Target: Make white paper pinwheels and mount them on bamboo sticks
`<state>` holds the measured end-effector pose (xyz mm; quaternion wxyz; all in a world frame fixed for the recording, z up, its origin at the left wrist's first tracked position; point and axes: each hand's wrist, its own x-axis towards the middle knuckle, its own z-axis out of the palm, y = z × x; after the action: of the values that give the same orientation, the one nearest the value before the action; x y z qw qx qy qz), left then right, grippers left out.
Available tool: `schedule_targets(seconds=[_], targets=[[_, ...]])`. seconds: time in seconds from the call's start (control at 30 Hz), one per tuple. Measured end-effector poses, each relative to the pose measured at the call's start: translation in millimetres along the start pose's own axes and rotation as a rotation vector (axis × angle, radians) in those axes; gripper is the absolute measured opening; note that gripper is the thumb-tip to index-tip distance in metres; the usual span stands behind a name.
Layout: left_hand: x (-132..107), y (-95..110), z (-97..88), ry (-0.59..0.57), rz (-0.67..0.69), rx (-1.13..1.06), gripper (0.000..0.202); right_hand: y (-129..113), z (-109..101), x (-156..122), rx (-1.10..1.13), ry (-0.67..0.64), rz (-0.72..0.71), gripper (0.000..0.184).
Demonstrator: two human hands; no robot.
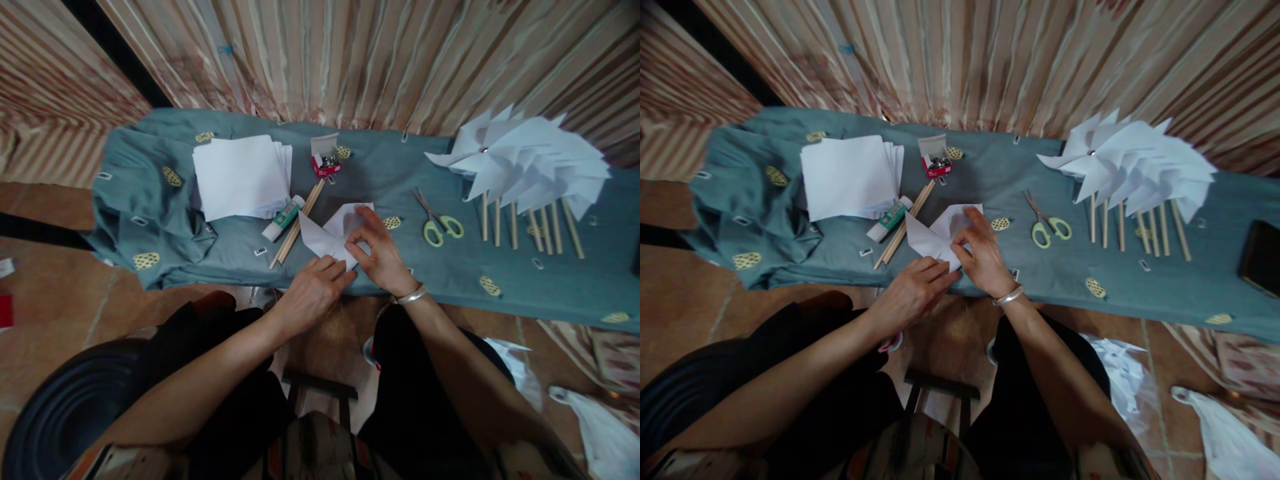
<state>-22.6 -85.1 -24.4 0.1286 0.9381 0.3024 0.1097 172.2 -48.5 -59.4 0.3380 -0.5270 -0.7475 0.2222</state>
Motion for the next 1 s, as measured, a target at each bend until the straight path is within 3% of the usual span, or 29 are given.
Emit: schedule_targets(seconds=[1.0], targets=[[-3.8, 1.6, -3.7, 0.0, -0.004, -0.004, 0.021, -2.4, 8.8, -2.9, -0.053, 0.051, 0.032, 0.006]])
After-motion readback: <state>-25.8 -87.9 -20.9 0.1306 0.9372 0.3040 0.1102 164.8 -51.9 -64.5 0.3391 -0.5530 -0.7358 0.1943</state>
